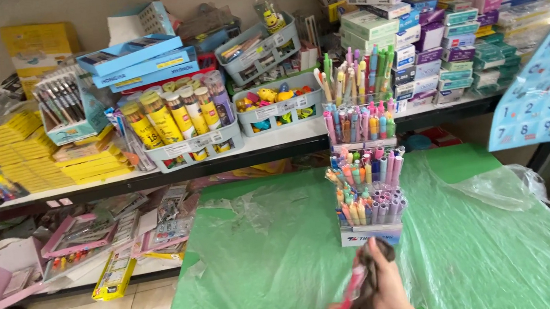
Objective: Organize and sort various colored pens into a multi-tiered plastic display stand.
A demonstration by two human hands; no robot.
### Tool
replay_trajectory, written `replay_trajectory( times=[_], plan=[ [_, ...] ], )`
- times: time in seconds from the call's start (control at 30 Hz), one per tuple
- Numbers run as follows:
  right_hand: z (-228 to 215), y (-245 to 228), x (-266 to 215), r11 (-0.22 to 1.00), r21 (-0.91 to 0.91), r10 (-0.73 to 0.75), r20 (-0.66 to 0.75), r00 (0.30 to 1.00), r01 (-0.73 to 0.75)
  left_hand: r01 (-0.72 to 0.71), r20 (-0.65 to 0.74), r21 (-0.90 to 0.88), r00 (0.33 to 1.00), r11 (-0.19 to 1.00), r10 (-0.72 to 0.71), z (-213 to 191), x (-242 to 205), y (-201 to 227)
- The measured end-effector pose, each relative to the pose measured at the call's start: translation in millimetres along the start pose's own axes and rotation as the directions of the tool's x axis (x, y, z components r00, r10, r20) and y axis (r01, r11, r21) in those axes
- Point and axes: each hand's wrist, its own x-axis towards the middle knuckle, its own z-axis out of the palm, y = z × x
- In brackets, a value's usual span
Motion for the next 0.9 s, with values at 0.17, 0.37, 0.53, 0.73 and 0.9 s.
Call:
replay_trajectory(
  times=[0.17,0.37,0.53,0.73,0.9],
  plan=[
    [14.3,-20.3,0.8,0.935,-0.332,-0.218,-0.269,0.938,0.122,0.334,0.037,0.567,0.903,0.753,-0.429,-69.9,161.2,105.0],
    [14.7,6.2,-0.3,0.843,-0.536,-0.172,-0.199,0.965,0.040,0.176,0.005,0.737,0.964,0.653,-0.265,-58.0,185.3,111.1],
    [6.7,23.4,6.9,0.663,-0.738,-0.116,0.062,0.991,0.124,0.080,0.036,0.604,0.991,0.793,-0.127,-66.4,225.2,146.7],
    [77.9,-55.3,27.1,0.458,-0.816,-0.301,0.231,0.925,0.353,-0.132,0.109,0.335,0.989,0.933,0.100,-65.3,350.8,177.1],
    [160.9,-126.5,44.5,0.548,-0.708,-0.303,0.328,0.895,0.446,-0.210,0.115,0.269,0.976,0.940,0.185,-21.2,444.3,174.7]
  ],
)
